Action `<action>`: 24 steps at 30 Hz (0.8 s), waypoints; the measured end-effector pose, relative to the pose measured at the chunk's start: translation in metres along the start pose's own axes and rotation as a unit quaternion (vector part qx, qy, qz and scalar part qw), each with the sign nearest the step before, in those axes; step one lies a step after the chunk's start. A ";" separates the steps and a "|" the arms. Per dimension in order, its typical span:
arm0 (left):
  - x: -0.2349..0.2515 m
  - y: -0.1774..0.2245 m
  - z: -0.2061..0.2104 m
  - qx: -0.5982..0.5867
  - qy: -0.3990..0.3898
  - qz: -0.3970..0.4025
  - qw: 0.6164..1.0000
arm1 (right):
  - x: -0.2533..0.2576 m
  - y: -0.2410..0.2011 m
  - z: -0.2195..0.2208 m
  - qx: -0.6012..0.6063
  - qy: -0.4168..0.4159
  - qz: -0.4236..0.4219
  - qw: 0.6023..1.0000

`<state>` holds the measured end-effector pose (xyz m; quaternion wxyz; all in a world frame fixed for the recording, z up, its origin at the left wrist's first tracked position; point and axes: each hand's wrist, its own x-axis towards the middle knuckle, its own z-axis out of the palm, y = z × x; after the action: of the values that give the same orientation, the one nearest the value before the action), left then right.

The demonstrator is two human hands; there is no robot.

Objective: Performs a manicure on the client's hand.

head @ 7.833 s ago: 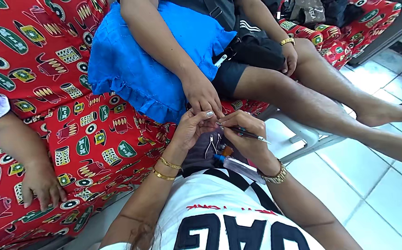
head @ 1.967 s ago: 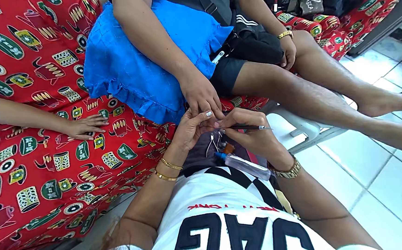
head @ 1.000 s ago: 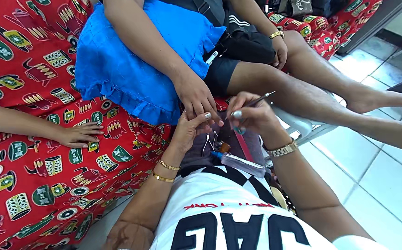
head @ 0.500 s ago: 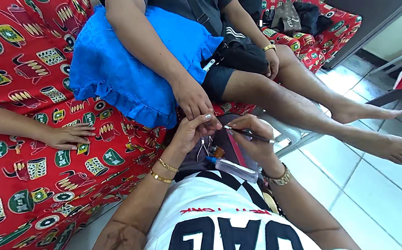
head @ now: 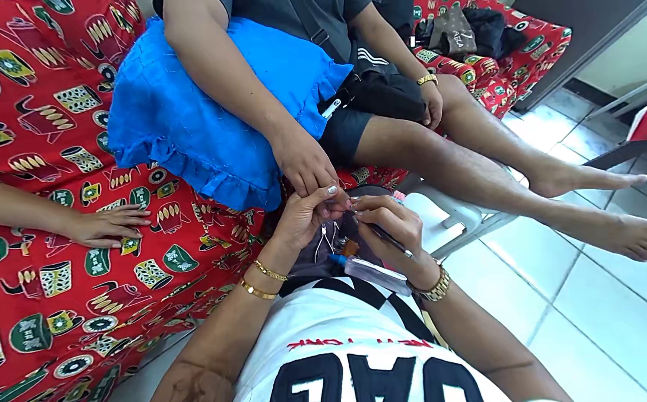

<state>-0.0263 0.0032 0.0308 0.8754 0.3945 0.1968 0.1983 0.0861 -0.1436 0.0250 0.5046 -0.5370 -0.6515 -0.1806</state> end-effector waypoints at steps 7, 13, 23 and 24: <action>0.000 0.000 0.002 0.000 0.014 0.000 1.000 | 0.000 0.000 0.002 -0.011 0.003 -0.002 1.000; 0.000 -0.002 0.001 0.003 0.012 0.002 1.000 | -0.001 0.003 0.005 -0.023 0.019 0.015 0.999; 0.000 -0.002 0.001 0.014 0.021 0.005 1.000 | 0.000 0.002 0.005 -0.033 0.014 0.023 0.999; 0.000 -0.001 0.001 0.013 0.020 0.006 1.000 | 0.000 0.002 0.004 -0.023 0.014 0.032 0.999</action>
<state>-0.0259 0.0015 0.0303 0.8647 0.4033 0.2145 0.2088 0.0858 -0.1394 0.0230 0.5063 -0.5668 -0.6225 -0.1868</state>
